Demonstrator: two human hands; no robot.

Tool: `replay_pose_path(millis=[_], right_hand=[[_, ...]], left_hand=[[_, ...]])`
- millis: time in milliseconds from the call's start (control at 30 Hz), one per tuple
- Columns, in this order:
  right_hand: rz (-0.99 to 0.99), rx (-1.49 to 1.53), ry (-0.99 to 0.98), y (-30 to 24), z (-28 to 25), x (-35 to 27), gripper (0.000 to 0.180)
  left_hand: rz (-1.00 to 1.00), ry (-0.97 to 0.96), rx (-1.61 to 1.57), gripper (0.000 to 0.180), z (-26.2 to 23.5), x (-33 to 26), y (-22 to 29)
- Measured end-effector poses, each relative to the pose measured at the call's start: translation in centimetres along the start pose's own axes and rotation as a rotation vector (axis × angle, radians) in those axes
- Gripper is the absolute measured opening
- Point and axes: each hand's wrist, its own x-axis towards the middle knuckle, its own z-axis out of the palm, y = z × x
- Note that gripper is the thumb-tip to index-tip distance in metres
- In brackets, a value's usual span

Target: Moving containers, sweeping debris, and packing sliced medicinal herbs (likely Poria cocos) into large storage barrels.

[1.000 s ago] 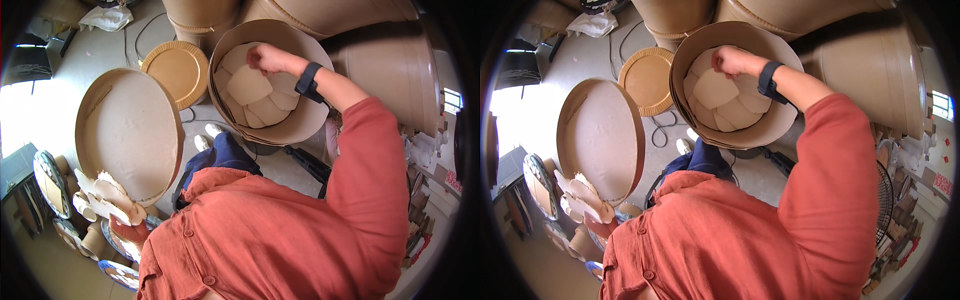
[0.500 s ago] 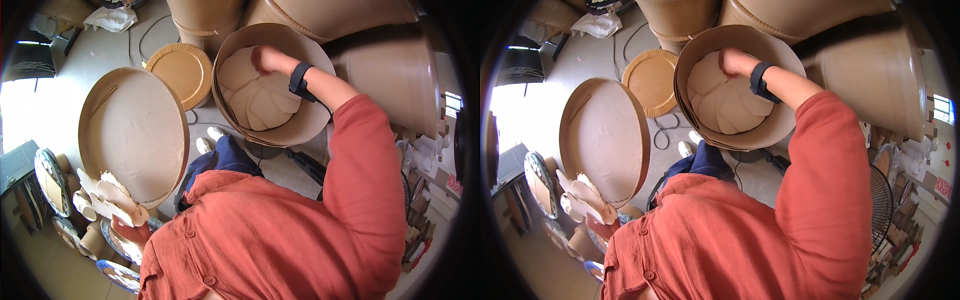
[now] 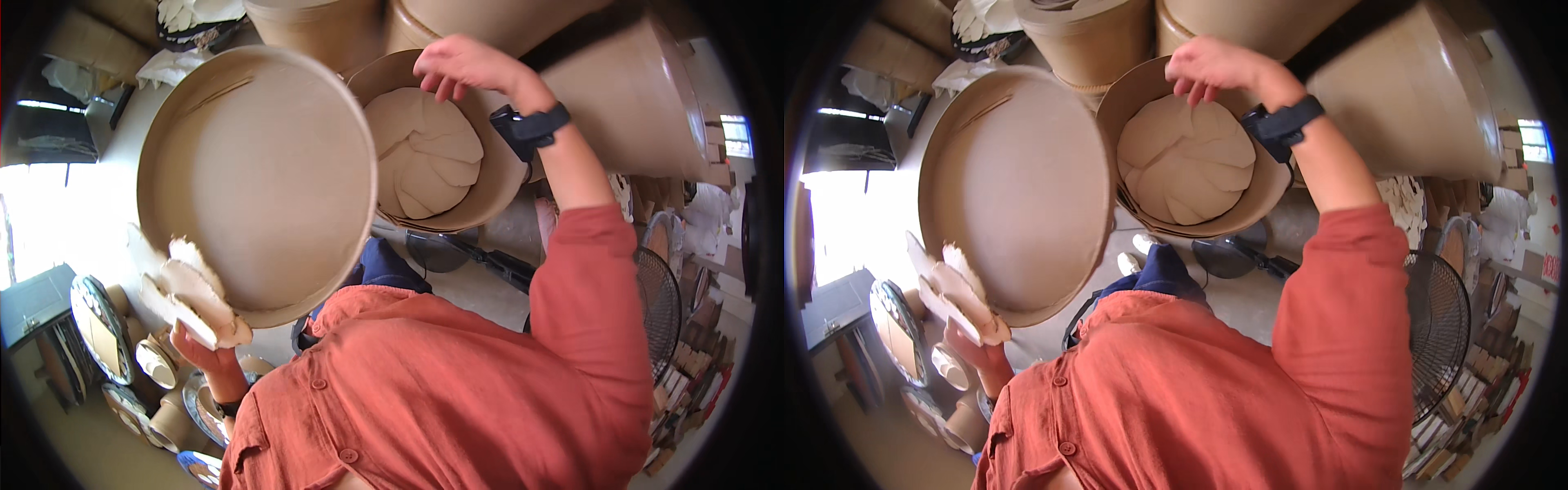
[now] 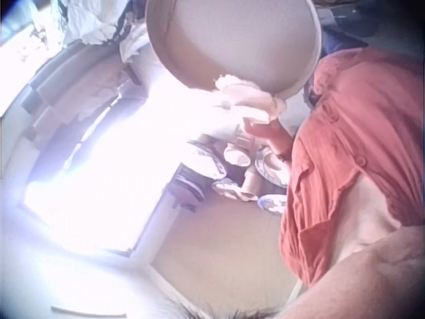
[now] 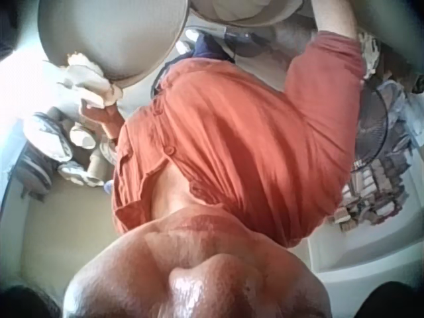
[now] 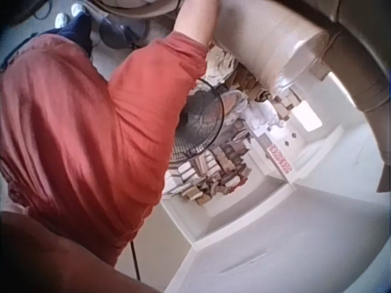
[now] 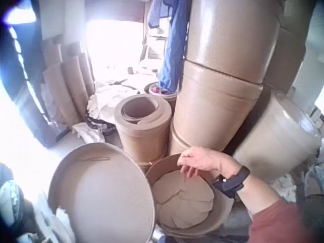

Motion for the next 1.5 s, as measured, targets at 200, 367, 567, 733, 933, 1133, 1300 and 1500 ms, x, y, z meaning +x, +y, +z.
replay_pose_path(millis=[200,367,567,733,933,1133,1300,1500], right_hand=[[-0.339,0.255,0.71,1.9,1.8,-11.7,0.043],[-0.326,0.366,1.0,6.5,5.8,-16.1,0.046],[-0.346,0.621,1.223,14.9,7.3,-17.5,0.045],[-0.397,0.789,1.259,15.8,8.9,-16.8,0.042],[-0.355,0.746,1.329,16.5,11.0,-14.5,0.039],[-0.258,0.449,1.406,14.0,10.9,-15.2,0.036],[-0.49,0.314,1.428,4.6,11.5,-17.0,0.03],[-0.72,0.754,0.571,-3.5,17.6,-15.3,0.032]], left_hand=[[-0.181,-0.474,-0.258,0.055,11.4,1.3,-1.9],[-0.387,-0.675,-0.204,0.056,21.2,0.5,-3.8],[-0.624,-0.782,-0.138,0.049,27.2,-0.4,-5.2],[-0.529,-0.808,-0.195,0.057,28.0,-4.2,-2.6],[-0.52,-0.724,-0.342,0.056,25.1,-1.1,-4.3],[-0.667,-0.625,-0.556,0.051,20.1,0.2,-4.3],[-0.575,-0.495,-0.633,0.05,17.5,1.5,-4.7],[-0.337,-0.495,-0.689,0.052,16.5,-3.0,-1.4]])
